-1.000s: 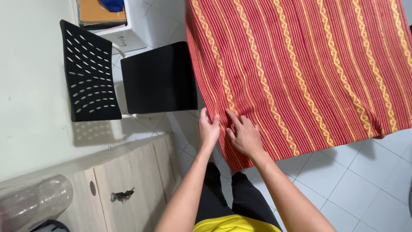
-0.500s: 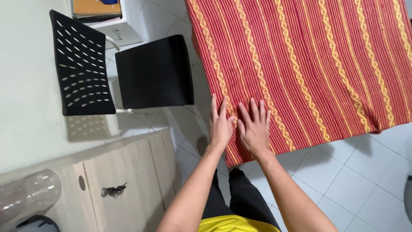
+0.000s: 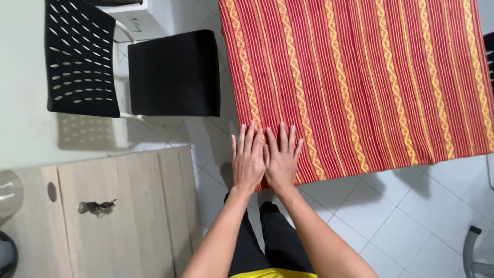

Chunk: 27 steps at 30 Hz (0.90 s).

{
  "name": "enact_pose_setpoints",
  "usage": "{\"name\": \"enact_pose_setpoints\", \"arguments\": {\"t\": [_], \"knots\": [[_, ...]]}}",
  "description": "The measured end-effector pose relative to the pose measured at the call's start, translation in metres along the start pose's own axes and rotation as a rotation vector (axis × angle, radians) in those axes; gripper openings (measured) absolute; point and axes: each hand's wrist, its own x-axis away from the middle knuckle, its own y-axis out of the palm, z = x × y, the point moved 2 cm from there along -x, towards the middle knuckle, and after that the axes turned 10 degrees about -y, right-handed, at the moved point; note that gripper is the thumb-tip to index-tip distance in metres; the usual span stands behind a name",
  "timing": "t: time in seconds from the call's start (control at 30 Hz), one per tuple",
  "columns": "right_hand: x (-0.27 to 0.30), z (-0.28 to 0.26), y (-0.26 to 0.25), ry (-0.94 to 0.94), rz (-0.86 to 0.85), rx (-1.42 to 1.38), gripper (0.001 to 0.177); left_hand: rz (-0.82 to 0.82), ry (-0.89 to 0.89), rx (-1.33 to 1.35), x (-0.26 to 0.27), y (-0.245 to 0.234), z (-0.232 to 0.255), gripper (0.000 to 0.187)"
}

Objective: Placing a tablecloth on a dining table and then dusting it with a feather duster.

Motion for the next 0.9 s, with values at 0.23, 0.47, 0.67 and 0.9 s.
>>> {"name": "enact_pose_setpoints", "arguments": {"t": [0.23,0.47,0.67,0.9], "knots": [[-0.005,0.085,-0.031,0.195,0.144,-0.464,0.047,-0.092,0.093,0.021,0.012,0.002,0.021,0.068],[0.01,0.127,-0.038,0.108,0.003,-0.057,0.059,-0.092,0.148,-0.06,0.017,-0.001,0.013,0.079],[0.018,0.115,-0.036,0.161,-0.01,-0.013,0.061,-0.065,0.191,-0.057,0.017,-0.006,0.011,0.084],[0.046,0.113,-0.031,0.086,-0.001,0.015,0.062,-0.023,0.186,-0.185,0.023,-0.003,0.021,0.077]]}}
